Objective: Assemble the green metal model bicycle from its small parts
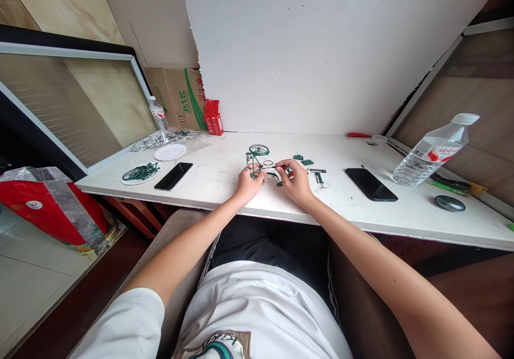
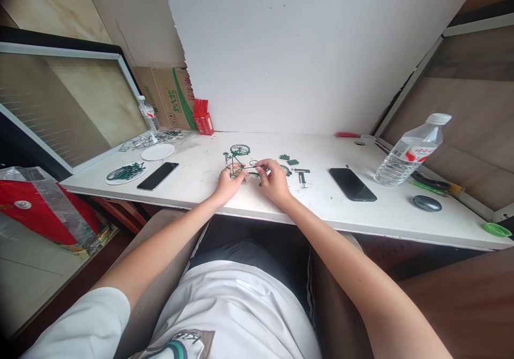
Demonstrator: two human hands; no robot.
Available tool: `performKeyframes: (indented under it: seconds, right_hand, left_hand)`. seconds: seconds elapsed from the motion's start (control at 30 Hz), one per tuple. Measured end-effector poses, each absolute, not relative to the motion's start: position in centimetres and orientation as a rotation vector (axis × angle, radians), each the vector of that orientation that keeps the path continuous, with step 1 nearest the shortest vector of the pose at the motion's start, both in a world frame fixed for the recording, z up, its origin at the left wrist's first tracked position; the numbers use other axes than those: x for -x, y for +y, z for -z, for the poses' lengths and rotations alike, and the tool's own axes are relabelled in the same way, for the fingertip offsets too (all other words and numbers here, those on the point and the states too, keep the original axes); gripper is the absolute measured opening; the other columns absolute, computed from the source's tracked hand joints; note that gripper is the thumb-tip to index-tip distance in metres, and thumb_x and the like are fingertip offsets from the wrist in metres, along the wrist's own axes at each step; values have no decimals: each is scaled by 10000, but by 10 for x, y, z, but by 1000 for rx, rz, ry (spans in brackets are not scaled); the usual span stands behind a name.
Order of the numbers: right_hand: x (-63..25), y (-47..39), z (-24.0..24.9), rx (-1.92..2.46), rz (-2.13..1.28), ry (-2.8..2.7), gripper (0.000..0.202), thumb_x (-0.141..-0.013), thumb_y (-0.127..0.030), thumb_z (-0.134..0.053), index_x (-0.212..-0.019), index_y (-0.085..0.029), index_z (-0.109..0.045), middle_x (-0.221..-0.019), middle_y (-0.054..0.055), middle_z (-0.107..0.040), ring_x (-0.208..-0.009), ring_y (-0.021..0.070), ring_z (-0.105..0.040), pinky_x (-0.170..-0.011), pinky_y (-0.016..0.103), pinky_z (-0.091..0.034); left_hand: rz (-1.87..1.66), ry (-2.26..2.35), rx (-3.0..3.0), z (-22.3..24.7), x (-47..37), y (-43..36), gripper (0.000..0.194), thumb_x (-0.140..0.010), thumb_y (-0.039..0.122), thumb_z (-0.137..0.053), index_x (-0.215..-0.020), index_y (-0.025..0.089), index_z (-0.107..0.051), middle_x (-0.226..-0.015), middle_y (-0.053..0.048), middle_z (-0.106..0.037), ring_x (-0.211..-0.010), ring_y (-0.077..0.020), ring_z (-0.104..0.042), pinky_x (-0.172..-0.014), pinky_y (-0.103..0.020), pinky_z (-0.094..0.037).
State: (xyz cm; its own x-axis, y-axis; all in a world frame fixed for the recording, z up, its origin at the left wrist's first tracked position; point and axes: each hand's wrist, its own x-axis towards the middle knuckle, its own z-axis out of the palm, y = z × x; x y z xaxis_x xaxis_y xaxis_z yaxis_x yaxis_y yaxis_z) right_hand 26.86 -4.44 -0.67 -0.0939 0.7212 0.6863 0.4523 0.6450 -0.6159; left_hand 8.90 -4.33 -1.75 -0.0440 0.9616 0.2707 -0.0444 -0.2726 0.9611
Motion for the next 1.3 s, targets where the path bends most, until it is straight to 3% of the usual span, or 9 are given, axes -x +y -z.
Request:
performKeyframes:
  seconds: [0.53,0.67,0.83,1.03,1.3]
  right_hand:
    - [-268,-43,8,942,-244,-1746,232,-1046,-433,-576,-1059,-244,-710,-1093,87,-777,-917,238,-704,-652,355,-532]
    - [-269,-42,10,950,-217,-1766,285,-1039,-485,-586,-1048,-247,-745,-1088,91,-801,-926,258,-725,-667,378,-547]
    - [-272,-41,11,1031,-243,-1764,393,-1013,-594,-598,-1017,-252,-791,-1067,89,-826,-782,256,-729,-700,412,-560]
    - [-271,-45,8,1060,-257,-1772,520,-990,-690,-572,-857,-235,-786,-829,80,-812,-695,252,-716,-667,382,-522]
    - [-270,-47,6,1077,-266,-1763,651,-1033,-695,-481,-604,-223,-615,-560,35,-667,-514,191,-596,-627,356,-457]
  left_hand:
    - [-1455,1065,-1344,17,-89,-43,222,-915,236,-732,-1106,158,-650,-875,-47,-758,-670,-132,-714,-757,-278,-582]
    - [-1450,1094,-1341,18,-88,-42,251,-917,256,-738,-1132,163,-648,-888,-51,-763,-680,-146,-724,-763,-294,-581]
    - [-1434,1114,-1365,19,-87,-42,220,-936,237,-705,-1132,156,-647,-899,-64,-770,-689,-159,-744,-782,-301,-581]
    - [-1422,1112,-1385,18,-87,-43,206,-947,251,-698,-1123,153,-652,-945,-90,-790,-724,-176,-765,-808,-315,-591]
    - [-1402,1083,-1494,20,-88,-43,237,-947,266,-718,-1145,155,-650,-924,-83,-788,-738,-186,-779,-781,-302,-591]
